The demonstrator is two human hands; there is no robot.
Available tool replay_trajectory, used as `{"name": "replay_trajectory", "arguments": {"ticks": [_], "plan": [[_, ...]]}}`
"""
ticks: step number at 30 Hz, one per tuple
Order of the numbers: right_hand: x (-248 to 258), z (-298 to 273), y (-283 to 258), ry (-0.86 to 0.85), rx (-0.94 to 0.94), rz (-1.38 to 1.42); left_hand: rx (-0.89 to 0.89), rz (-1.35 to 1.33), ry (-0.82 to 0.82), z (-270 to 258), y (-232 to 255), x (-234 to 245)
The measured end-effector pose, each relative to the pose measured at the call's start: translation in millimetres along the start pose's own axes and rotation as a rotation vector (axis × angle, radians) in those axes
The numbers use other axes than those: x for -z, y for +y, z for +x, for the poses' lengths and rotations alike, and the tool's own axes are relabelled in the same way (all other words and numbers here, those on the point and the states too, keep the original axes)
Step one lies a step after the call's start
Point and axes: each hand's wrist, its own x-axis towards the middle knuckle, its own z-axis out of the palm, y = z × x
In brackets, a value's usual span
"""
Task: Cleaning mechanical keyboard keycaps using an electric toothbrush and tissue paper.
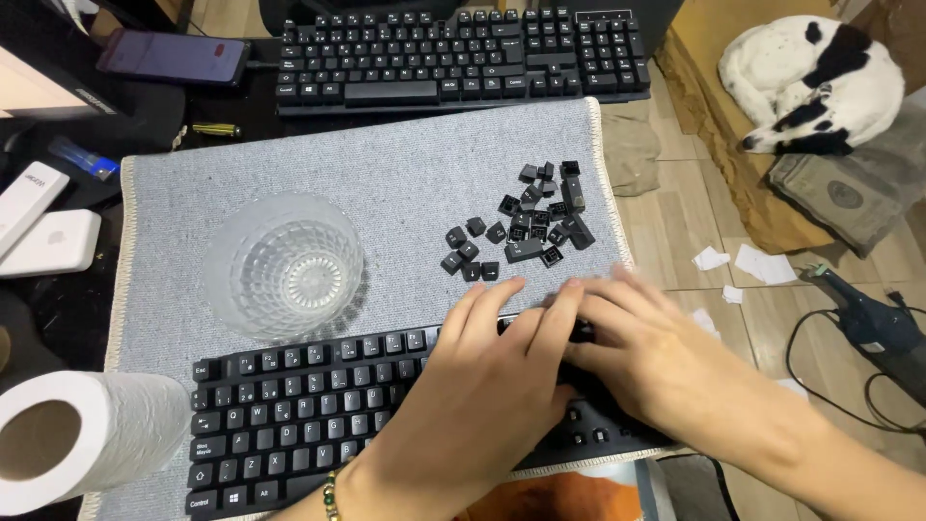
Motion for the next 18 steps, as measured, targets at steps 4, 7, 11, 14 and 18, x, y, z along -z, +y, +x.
{"name": "replay_trajectory", "arguments": {"ticks": [4, 7, 11, 14, 18], "plan": [[12.5, -2.3, 0.3, 0.026, -0.020, -0.102, 0.022, -0.007, -0.016, -4.6, -3.8, -2.1], [4.3, -4.6, -0.1, 0.065, -0.045, -0.099, 0.018, -0.013, -0.023, -8.1, -5.3, -0.4], [-2.5, -7.6, -2.0, 0.018, -0.067, -0.100, 0.039, 0.013, 0.004, -14.2, -2.6, 6.2], [0.8, -11.5, -1.2, 0.039, -0.082, -0.140, -0.001, 0.047, 0.064, -15.3, 1.7, 19.8], [17.2, -12.3, -14.5, 0.131, -0.134, -0.070, 0.049, -0.023, 0.048, -27.0, -1.7, 14.9]]}}
